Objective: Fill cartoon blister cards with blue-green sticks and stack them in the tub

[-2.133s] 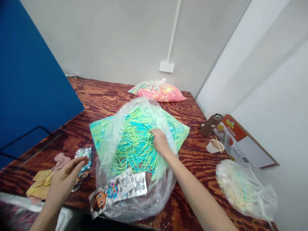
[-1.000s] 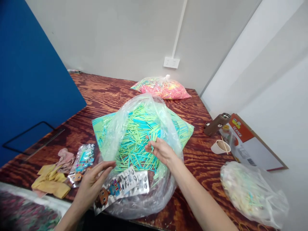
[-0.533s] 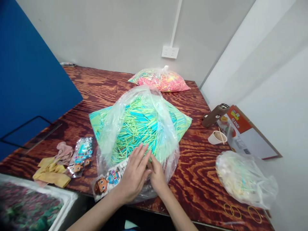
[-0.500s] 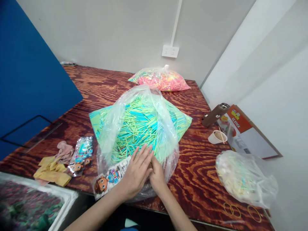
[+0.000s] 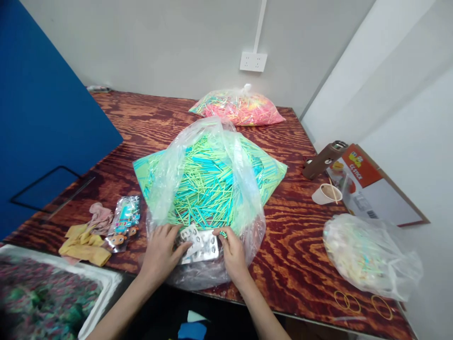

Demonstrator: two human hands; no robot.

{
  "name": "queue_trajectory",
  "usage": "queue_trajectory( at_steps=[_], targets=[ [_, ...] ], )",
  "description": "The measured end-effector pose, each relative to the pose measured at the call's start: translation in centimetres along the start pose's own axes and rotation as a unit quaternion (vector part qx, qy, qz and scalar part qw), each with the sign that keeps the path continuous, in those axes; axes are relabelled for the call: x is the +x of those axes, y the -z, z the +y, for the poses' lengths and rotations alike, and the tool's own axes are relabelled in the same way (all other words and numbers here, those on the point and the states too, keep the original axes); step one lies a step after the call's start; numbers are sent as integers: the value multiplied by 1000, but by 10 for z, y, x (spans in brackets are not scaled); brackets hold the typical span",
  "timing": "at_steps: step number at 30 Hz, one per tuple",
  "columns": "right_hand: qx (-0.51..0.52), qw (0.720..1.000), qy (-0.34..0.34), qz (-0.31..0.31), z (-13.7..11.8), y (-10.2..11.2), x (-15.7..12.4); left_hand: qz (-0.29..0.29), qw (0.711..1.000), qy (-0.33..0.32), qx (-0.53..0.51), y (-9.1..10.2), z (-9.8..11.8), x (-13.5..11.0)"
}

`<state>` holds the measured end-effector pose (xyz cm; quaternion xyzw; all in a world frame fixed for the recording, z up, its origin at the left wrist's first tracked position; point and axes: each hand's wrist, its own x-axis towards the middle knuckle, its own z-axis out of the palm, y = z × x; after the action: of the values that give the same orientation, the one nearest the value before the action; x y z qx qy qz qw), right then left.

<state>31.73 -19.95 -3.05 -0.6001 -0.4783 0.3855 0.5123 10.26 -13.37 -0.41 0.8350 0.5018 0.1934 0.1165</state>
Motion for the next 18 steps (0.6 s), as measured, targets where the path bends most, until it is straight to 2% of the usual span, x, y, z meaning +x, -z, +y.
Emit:
queue_trajectory(
  at_steps=[2,5,8,14,18],
  targets=[
    [3,1000,1,5,1,-1,0,-7,1000,12,-5,-3,-1,0],
    [0,1000,5,9,3,-3,0,13,997,27,-66,-4,1,4],
    [-9,1000,7,10,3,-3,-1,16,993,13,-120,-5,0,7],
    [-12,1000,9,11,2,-3,-1,3,991,-21,-134,-11,-6,6],
    [-9,1000,4,13,1,-3,0,39,987,-5,-157,-9,-5,5]
  ],
)
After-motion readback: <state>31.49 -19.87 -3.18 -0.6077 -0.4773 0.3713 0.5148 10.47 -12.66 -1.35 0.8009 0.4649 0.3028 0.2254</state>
